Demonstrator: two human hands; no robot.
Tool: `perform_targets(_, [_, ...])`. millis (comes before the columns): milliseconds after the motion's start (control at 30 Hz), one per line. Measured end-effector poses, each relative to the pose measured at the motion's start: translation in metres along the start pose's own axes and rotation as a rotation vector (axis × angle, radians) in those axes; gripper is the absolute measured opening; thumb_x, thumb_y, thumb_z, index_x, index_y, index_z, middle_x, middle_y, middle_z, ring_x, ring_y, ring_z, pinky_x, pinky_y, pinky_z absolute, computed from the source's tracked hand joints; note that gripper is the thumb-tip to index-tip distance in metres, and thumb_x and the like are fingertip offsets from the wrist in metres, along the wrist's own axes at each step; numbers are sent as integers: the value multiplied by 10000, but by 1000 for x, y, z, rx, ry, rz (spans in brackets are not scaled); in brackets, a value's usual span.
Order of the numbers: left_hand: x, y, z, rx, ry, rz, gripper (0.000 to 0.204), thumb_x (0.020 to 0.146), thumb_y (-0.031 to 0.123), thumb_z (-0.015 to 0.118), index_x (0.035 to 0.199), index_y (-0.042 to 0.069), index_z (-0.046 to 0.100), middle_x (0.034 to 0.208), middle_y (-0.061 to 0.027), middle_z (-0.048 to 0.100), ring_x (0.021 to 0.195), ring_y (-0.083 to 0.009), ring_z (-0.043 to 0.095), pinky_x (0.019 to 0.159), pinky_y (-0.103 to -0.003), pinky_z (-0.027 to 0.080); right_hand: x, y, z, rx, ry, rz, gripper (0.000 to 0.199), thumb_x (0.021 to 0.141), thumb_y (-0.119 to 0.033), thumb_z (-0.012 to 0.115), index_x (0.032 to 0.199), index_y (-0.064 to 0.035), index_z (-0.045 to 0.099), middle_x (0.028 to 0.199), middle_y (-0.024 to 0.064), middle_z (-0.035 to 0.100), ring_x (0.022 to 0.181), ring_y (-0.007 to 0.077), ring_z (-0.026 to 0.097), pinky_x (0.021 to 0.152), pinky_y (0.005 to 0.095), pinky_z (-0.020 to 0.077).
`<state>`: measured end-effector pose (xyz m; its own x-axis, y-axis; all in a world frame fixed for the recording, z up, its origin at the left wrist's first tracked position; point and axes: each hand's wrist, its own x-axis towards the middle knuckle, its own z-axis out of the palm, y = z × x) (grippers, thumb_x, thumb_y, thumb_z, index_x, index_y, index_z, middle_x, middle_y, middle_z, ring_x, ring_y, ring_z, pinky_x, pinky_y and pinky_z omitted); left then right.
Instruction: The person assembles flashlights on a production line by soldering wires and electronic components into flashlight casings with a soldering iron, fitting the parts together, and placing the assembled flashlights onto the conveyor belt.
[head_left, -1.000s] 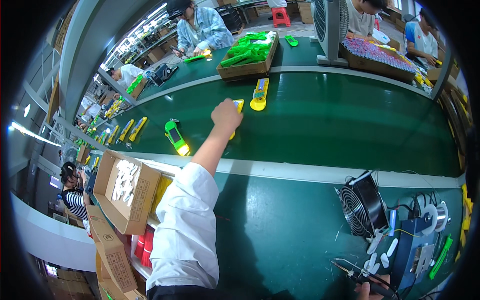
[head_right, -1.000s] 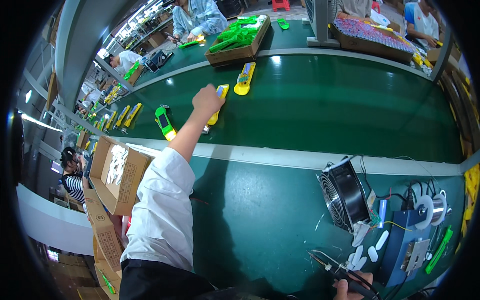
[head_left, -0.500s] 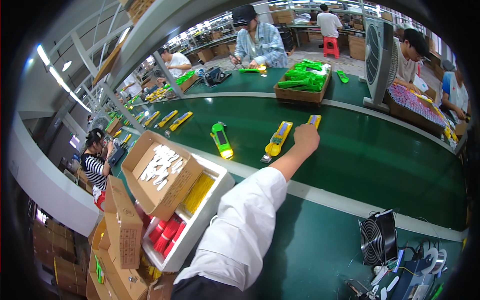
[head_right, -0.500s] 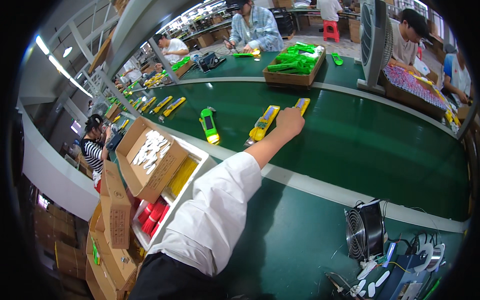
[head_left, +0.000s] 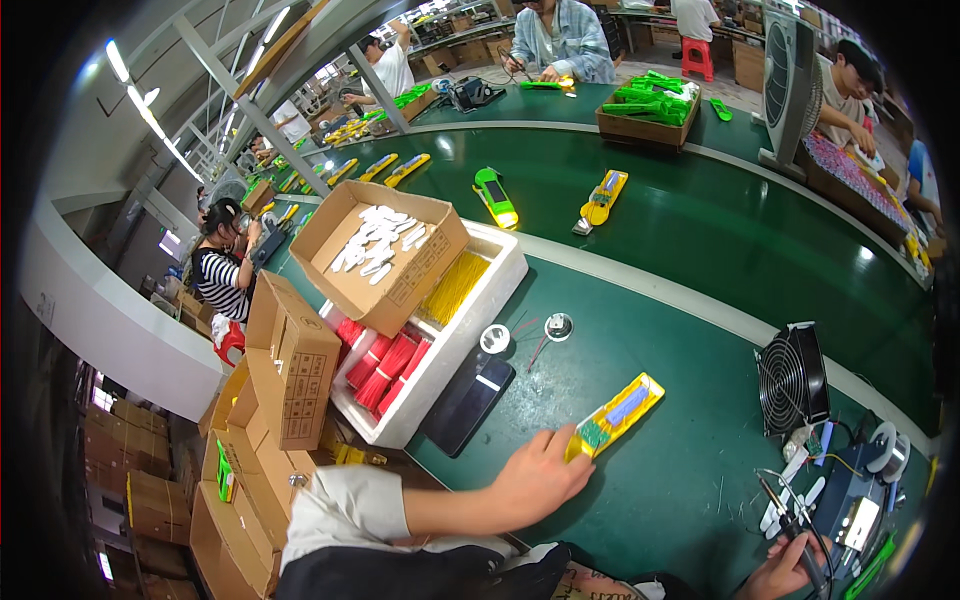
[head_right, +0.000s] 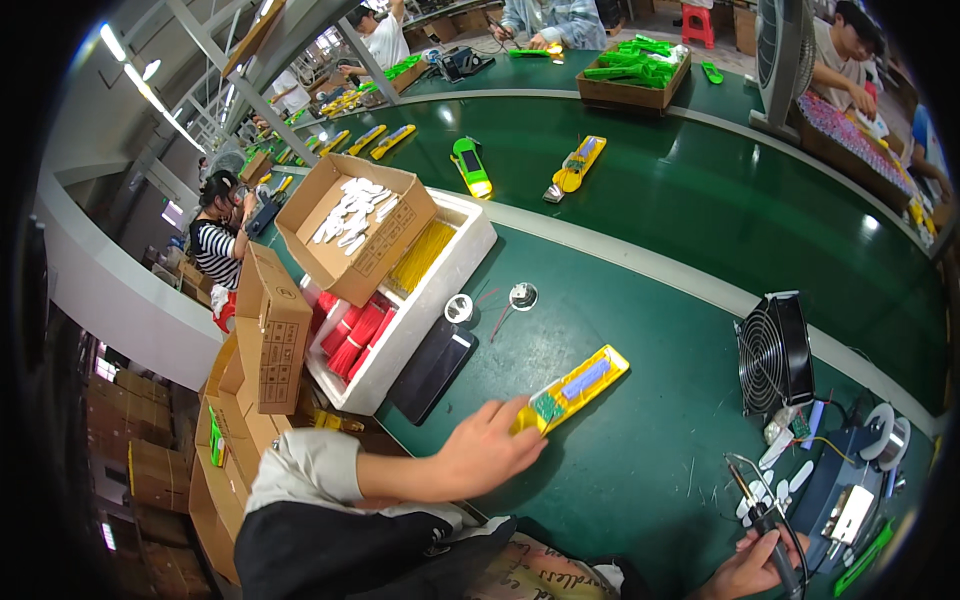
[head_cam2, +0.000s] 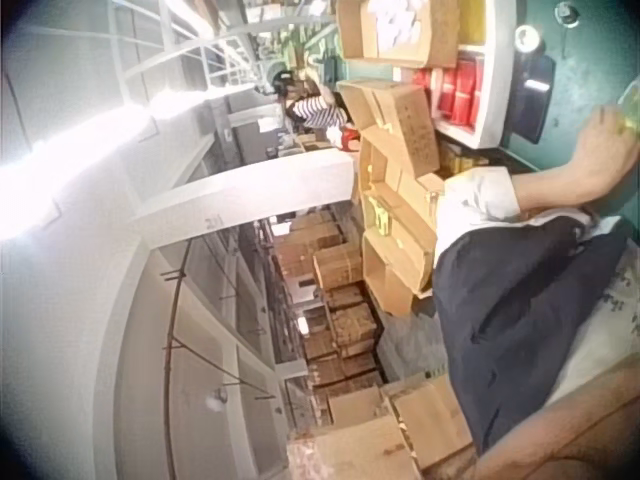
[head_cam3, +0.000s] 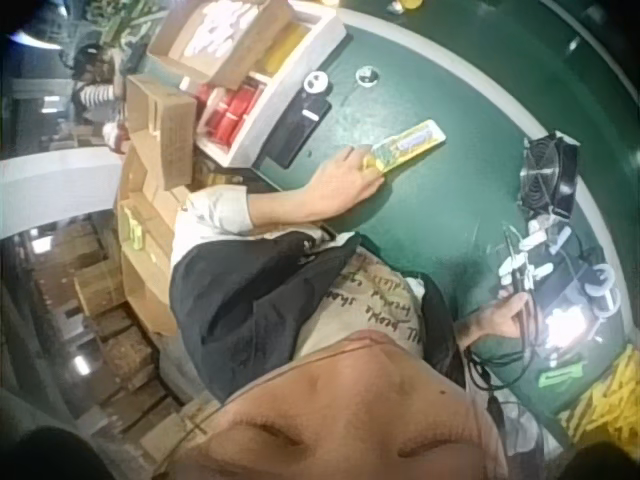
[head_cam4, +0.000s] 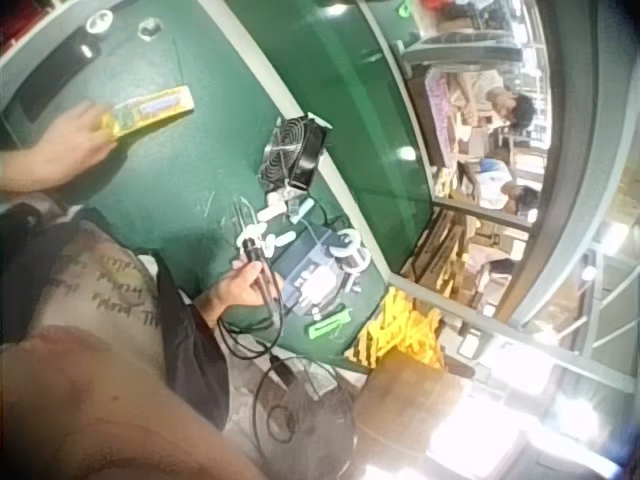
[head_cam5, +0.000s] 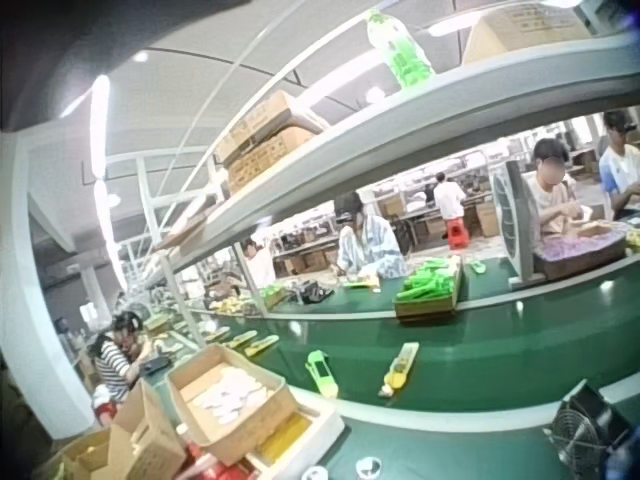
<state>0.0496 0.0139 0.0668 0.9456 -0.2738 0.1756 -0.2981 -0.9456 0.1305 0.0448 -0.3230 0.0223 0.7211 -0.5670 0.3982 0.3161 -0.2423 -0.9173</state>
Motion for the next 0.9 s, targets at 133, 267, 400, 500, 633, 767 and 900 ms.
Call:
perform_targets(133, [-21, -10, 2, -292, 43, -86, 203, 775, 224, 637, 877, 61, 572, 983, -156, 554, 817, -300, 538, 713, -354, 471, -7, 5, 9, 87, -15, 34, 129, 855, -51, 514, 931, 28, 447, 718, 72, 480, 519, 80, 445, 439, 183, 350])
perform_targets(267, [28, -80, 4, -254, 440, -214, 168, 781, 139, 619, 886, 30, 545, 908, -144, 554, 844, -324, 520, 741, -395, 427, -8, 11, 6, 100, -54, -5, 141, 864, -71, 536, 952, 7, 458, 701, 50, 487, 529, 73, 457, 456, 182, 358])
perform_targets(400, [57, -147, 28, -166, 572, -387, 155, 781, 105, 601, 884, -4, 563, 896, -185, 557, 900, -347, 513, 795, -411, 412, -13, 5, 15, 144, -116, 7, 148, 871, -90, 538, 975, -14, 466, 670, 35, 496, 522, 63, 445, 473, 173, 352])
perform_targets(500, [63, -148, 38, -151, 490, -388, 124, 780, 105, 604, 822, -9, 585, 874, -193, 565, 885, -361, 519, 787, -424, 419, -14, 0, 18, 153, -87, 9, 141, 864, -77, 538, 963, -12, 463, 664, 42, 496, 509, 69, 444, 464, 177, 351])
perform_targets(633, [66, -155, 40, -129, 373, -334, 90, 801, 108, 565, 805, 21, 587, 806, -163, 593, 835, -348, 536, 738, -434, 431, -12, -6, 17, 172, -124, 15, 170, 837, -73, 578, 928, 0, 454, 738, 44, 476, 514, 84, 486, 433, 181, 387])
perform_targets(767, [47, -140, 14, -452, 372, -180, 82, 807, 104, 558, 775, 28, 561, 750, -122, 588, 759, -311, 543, 682, -388, 420, -15, -24, 33, 188, -150, 59, 147, 844, -79, 564, 918, -21, 450, 736, 30, 452, 514, 80, 484, 416, 178, 389])
perform_targets(900, [-11, -93, 6, -406, 247, -18, 45, 767, 103, 604, 759, 62, 585, 726, -83, 574, 775, -262, 541, 764, -409, 413, -20, -30, 40, 180, -241, 75, 149, 839, -73, 561, 893, -38, 426, 718, 41, 480, 518, 89, 505, 418, 184, 401])
